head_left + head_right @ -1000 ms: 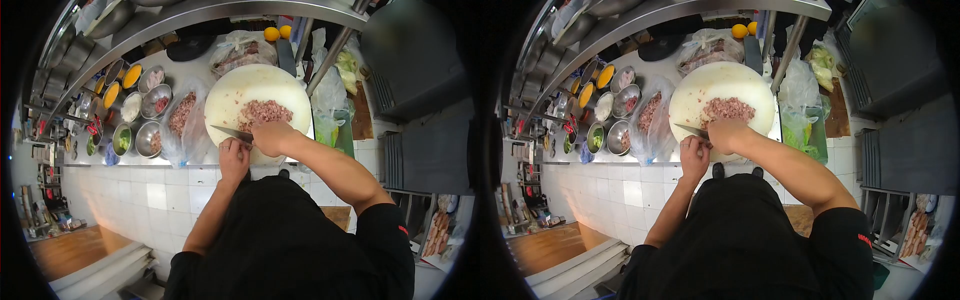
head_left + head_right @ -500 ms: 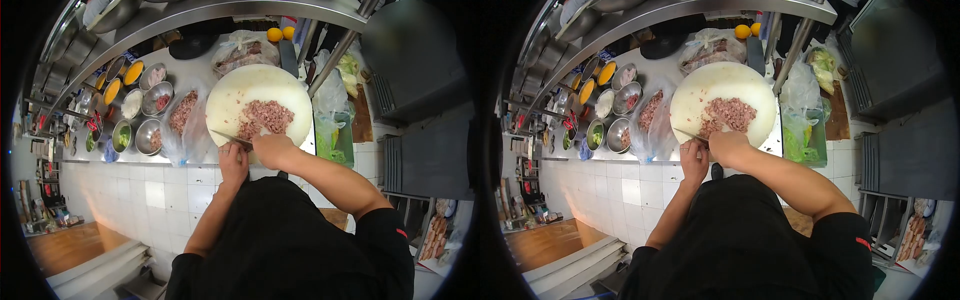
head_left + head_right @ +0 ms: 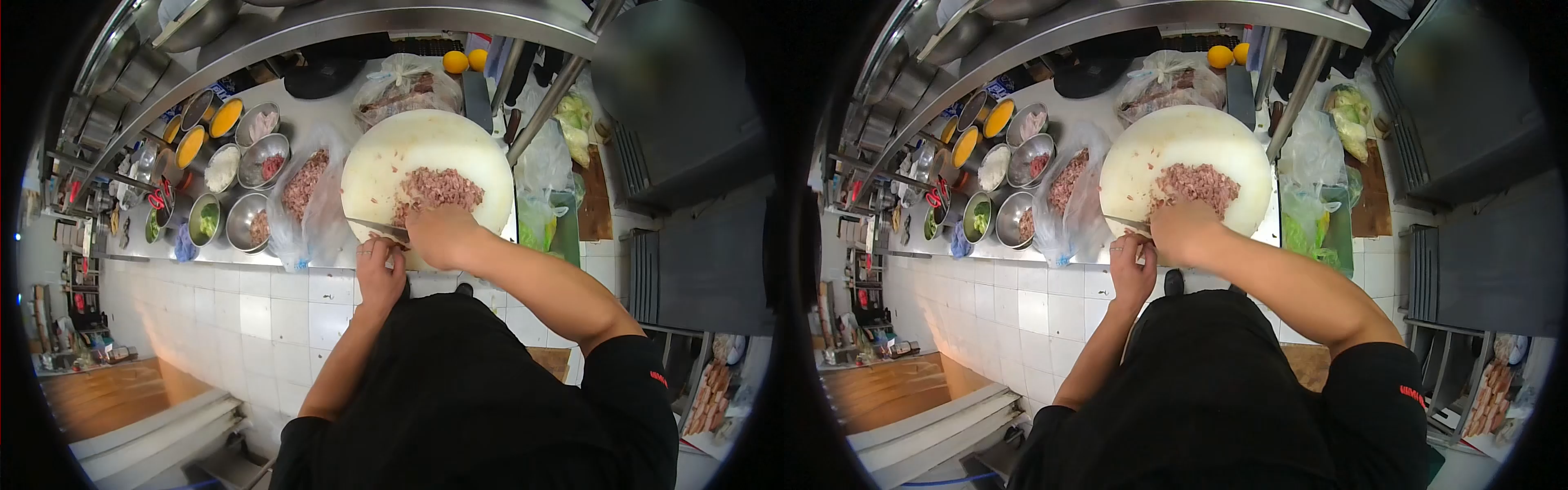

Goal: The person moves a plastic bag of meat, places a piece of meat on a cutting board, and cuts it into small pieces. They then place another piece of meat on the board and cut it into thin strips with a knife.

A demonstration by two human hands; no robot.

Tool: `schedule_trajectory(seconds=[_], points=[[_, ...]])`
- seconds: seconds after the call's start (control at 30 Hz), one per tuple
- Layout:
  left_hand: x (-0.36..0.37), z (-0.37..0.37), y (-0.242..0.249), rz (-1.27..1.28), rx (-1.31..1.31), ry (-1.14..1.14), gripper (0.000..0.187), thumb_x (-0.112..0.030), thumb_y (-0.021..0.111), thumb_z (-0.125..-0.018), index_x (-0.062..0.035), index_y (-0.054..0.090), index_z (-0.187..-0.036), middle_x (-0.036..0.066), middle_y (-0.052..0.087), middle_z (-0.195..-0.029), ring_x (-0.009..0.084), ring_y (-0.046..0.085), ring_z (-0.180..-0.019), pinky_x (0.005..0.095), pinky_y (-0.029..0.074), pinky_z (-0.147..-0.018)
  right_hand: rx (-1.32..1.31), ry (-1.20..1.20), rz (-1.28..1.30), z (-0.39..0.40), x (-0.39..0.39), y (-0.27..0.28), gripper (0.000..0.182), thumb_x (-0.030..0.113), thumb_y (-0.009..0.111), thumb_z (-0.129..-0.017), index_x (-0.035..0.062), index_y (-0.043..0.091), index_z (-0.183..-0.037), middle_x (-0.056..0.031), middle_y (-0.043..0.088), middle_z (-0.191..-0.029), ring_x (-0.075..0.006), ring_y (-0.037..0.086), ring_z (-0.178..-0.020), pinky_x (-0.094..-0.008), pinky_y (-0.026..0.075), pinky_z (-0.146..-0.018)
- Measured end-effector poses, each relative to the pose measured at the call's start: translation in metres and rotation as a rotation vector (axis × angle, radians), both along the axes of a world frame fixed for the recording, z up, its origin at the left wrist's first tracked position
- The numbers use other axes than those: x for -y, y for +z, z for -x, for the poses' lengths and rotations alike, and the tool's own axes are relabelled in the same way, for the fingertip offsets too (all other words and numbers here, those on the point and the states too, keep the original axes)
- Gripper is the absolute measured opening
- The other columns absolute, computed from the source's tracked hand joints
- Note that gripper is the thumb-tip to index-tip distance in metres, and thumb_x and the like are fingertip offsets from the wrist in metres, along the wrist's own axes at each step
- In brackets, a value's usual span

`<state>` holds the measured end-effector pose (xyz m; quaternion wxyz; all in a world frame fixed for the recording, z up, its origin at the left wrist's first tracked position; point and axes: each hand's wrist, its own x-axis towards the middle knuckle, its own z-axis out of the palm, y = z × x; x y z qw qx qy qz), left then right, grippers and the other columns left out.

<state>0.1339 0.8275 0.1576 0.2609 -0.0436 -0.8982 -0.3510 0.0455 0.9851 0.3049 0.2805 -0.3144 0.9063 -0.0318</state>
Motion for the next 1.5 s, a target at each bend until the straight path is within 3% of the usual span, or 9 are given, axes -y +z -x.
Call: schedule_trajectory(seconds=[0.07,0.2,0.37,0.5,0.57,0.83,1.13,1.2,1.5], points=[[0.005,-0.004,-0.008,0.022,0.029,0.001,0.015,0.003,0.071,-0.087,-0.0047,0.066,-0.098,0.014,0.068,-0.098,0.0366,0.061,-0.097,0.0478,0.049,-0.087,0.007,-0.082,0.023,-0.024,-0.003,0.021,0.025,0.014,0.068,-0.094,-0.001,0.074,-0.114,-0.0209,0.08,-0.11,-0.0351,0.079,-0.103,-0.0485,0.062,-0.088],[0.004,-0.006,-0.008,0.069,0.006,0.007,0.014,0.002,0.072,-0.09,-0.0049,0.068,-0.101,0.014,0.07,-0.101,0.0365,0.064,-0.1,0.0475,0.05,-0.089,-0.064,-0.12,0.132,-0.002,-0.002,-0.026,0.025,0.013,0.067,-0.095,-0.0006,0.075,-0.113,-0.0216,0.079,-0.111,-0.0362,0.079,-0.102,-0.0487,0.062,-0.088],[-0.008,0.009,-0.01,0.022,0.023,-0.048,0.015,0.005,0.072,-0.091,-0.0048,0.068,-0.102,0.014,0.071,-0.099,0.0355,0.066,-0.095,0.0464,0.051,-0.088,-0.046,-0.14,0.02,0.026,-0.015,-0.014,0.028,0.012,0.066,-0.095,0.0004,0.07,-0.121,-0.0216,0.079,-0.114,-0.0363,0.078,-0.106,-0.0494,0.061,-0.089],[-0.008,0.001,0.002,0.0,0.023,-0.056,0.016,0.004,0.071,-0.089,-0.004,0.067,-0.102,0.015,0.069,-0.101,0.0379,0.064,-0.096,0.0475,0.051,-0.086,-0.099,-0.084,0.025,-0.011,-0.019,0.002,0.032,0.011,0.066,-0.094,0.0005,0.069,-0.124,-0.0205,0.079,-0.112,-0.0361,0.079,-0.106,-0.0487,0.062,-0.089],[-0.002,-0.004,0.0,0.043,-0.003,-0.042,0.017,0.005,0.072,-0.088,-0.0043,0.067,-0.101,0.014,0.07,-0.099,0.0366,0.064,-0.095,0.0467,0.05,-0.085,-0.102,-0.078,0.008,-0.022,-0.014,-0.027,0.031,0.012,0.065,-0.095,-0.0007,0.069,-0.123,-0.02,0.08,-0.11,-0.0357,0.079,-0.103,-0.0468,0.062,-0.087],[0.005,-0.001,-0.01,0.084,0.01,-0.07,0.018,0.007,0.071,-0.086,-0.0033,0.065,-0.099,0.014,0.069,-0.099,0.0368,0.063,-0.094,0.0461,0.049,-0.085,-0.132,-0.016,0.067,-0.023,-0.014,-0.005,0.021,0.011,0.069,-0.09,-0.0011,0.075,-0.106,-0.0182,0.081,-0.101,-0.0329,0.081,-0.096,-0.0468,0.063,-0.082],[0.006,-0.009,-0.016,0.089,-0.021,-0.067,0.018,0.006,0.074,-0.088,-0.0041,0.067,-0.101,0.014,0.069,-0.101,0.0371,0.064,-0.098,0.0481,0.051,-0.089,-0.09,-0.055,0.035,-0.024,-0.006,-0.015,0.03,0.021,0.067,-0.097,-0.0016,0.073,-0.116,-0.0215,0.079,-0.111,-0.0344,0.079,-0.105,-0.0496,0.061,-0.09],[0.006,-0.005,-0.015,0.07,-0.016,-0.106,0.018,0.005,0.075,-0.089,-0.0039,0.067,-0.102,0.014,0.069,-0.102,0.0372,0.064,-0.099,0.0485,0.051,-0.089,0.119,-0.139,0.088,-0.002,-0.016,-0.009,0.037,0.028,0.061,-0.104,-0.0028,0.068,-0.123,-0.0248,0.077,-0.118,-0.0386,0.075,-0.112,-0.0511,0.059,-0.095],[-0.007,0.088,0.001,-0.02,-0.081,-0.199,0.03,-0.002,0.07,-0.09,-0.0029,0.069,-0.121,0.019,0.068,-0.116,0.0405,0.062,-0.111,0.0506,0.048,-0.1,-0.062,-0.437,0.166,-0.004,-0.07,0.037,0.038,0.028,0.057,-0.108,-0.0011,0.058,-0.133,-0.0269,0.076,-0.113,-0.046,0.072,-0.11,-0.057,0.056,-0.096]])
